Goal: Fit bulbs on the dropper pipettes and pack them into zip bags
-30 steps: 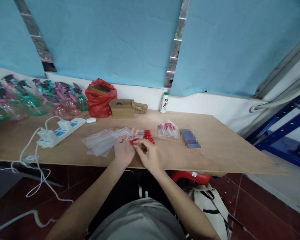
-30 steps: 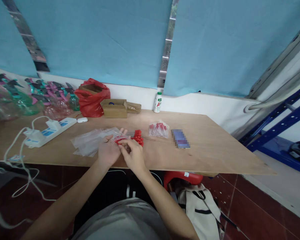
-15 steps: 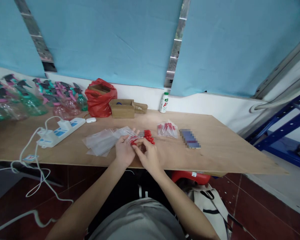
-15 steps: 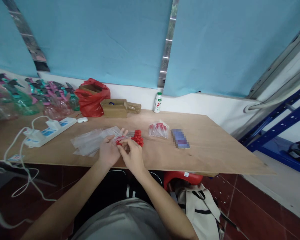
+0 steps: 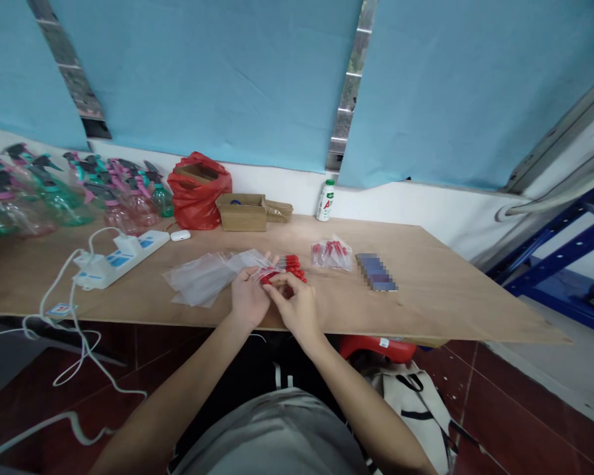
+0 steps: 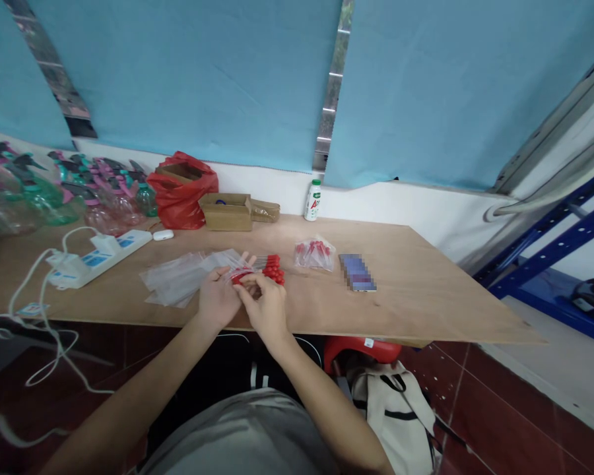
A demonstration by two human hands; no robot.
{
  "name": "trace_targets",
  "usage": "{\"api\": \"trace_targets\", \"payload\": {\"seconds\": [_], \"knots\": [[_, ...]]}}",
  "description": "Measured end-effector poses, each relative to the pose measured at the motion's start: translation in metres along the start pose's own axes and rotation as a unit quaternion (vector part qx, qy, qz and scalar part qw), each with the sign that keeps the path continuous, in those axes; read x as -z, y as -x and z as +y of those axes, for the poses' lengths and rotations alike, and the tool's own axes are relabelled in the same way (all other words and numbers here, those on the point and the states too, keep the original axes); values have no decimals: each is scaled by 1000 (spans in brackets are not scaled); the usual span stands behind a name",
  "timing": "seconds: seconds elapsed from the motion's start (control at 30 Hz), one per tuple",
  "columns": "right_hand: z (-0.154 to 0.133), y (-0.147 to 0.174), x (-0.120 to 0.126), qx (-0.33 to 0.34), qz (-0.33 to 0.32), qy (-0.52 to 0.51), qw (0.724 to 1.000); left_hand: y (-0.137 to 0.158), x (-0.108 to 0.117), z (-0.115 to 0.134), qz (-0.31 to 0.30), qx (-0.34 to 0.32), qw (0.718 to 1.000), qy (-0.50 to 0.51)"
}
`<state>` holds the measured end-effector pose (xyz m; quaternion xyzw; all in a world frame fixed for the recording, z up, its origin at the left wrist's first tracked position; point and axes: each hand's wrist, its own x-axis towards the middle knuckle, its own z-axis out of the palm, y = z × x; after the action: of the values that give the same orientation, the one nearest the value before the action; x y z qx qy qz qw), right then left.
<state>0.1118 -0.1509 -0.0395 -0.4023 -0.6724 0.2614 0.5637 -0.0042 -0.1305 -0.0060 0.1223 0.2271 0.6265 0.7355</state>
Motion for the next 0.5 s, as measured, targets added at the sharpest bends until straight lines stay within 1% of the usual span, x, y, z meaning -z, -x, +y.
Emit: {"api": "trace_targets", "payload": {"seconds": [0.13, 0.2, 0.3, 0.37, 0.43, 0.5], "knots": [[-3, -3, 5, 19, -25, 9, 999, -3, 2, 2, 0, 14, 1000, 15], [-1, -5, 9, 23, -20, 31, 999, -5, 3, 3, 3, 23, 999, 25], [4, -9, 18, 46, 0, 124, 991, -6, 4, 1, 20, 30, 999, 37], [7, -11, 24, 63, 5, 175, 982, -5, 4, -2, 19, 33, 999, 39], [7, -12, 29, 70, 17, 181, 981, -3, 4, -6, 1, 39, 999, 37], [4, -13, 32, 75, 40, 152, 985, -2, 3, -8, -18, 41, 998, 32]]}}
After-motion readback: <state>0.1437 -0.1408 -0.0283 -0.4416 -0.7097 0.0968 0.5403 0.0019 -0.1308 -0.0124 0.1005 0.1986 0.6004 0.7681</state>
